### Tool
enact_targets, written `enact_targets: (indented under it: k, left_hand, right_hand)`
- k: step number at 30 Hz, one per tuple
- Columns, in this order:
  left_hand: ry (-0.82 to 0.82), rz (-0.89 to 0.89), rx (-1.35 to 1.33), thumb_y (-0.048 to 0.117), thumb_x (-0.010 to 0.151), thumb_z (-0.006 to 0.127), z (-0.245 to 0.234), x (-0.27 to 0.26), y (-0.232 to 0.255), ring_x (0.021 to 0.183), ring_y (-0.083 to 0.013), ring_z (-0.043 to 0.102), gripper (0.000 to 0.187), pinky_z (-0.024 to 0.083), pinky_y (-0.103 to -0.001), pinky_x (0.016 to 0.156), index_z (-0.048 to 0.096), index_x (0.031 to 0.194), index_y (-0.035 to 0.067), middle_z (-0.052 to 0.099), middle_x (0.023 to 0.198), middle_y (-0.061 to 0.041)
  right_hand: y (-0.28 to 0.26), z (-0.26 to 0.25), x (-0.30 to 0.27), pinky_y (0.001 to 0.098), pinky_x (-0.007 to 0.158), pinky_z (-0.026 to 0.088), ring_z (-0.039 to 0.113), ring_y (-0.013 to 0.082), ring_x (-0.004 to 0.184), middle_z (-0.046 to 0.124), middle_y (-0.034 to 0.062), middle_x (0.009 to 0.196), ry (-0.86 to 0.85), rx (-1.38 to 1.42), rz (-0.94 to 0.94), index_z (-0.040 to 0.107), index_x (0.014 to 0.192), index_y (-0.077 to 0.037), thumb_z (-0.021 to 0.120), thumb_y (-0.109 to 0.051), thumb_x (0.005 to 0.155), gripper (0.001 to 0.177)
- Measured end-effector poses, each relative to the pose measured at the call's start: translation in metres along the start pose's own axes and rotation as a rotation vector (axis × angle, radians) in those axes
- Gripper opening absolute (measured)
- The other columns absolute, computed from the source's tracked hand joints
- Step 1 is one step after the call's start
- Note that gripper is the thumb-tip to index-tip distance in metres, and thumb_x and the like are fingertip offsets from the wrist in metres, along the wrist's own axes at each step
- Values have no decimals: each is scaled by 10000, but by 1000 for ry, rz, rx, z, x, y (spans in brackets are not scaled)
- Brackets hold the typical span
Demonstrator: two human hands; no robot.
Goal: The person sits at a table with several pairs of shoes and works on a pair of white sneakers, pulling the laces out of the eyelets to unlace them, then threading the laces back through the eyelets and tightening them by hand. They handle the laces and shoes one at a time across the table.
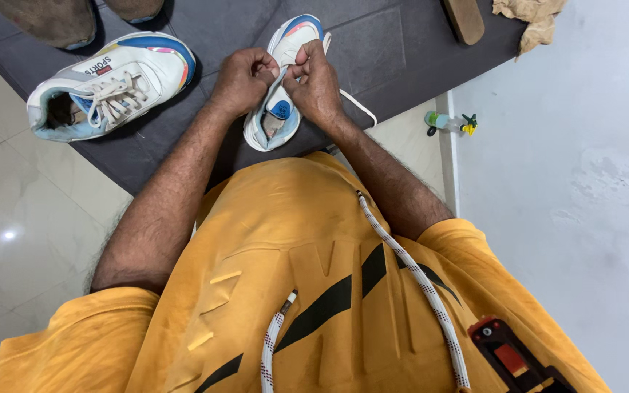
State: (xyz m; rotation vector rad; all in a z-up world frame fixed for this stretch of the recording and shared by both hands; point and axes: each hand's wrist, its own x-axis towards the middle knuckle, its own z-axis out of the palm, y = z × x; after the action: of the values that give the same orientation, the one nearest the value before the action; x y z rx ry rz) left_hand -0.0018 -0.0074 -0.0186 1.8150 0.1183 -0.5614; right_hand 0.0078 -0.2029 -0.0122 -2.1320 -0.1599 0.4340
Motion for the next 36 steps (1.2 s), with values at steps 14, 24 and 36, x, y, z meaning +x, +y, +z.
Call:
enact_targets:
  k: [14,24,36]
  left_hand:
    - [125,19,-229,134,1102,562,-36,8,-27,855,-132,691,111,630,-294,702,588,1141,33,673,980,-40]
    - [21,335,286,92,944,762,-17,-2,12,885,-245,687,94,575,-400,805,772,1007,23,682,940,-115]
    - [240,-208,-626,169,1107,395,-26,13,-21,870,-176,766,132,695,-284,729,493,1129,82,680,1008,-110]
  right_hand:
    - [-22,-5,-12,299,575,500,563,75,630,668,22,931,-34,-147,47,406,1143,-116,854,-37,805,567]
    - [10,5,-13,222,630,480,533,22,708,643,8,902,5,118,-35,454,1075,-125,777,26,934,383]
    - [-25,-4,-19,344,841,595,684,170,972,634,64,1018,-52,-99,54,436,1157,-103,865,-96,820,546]
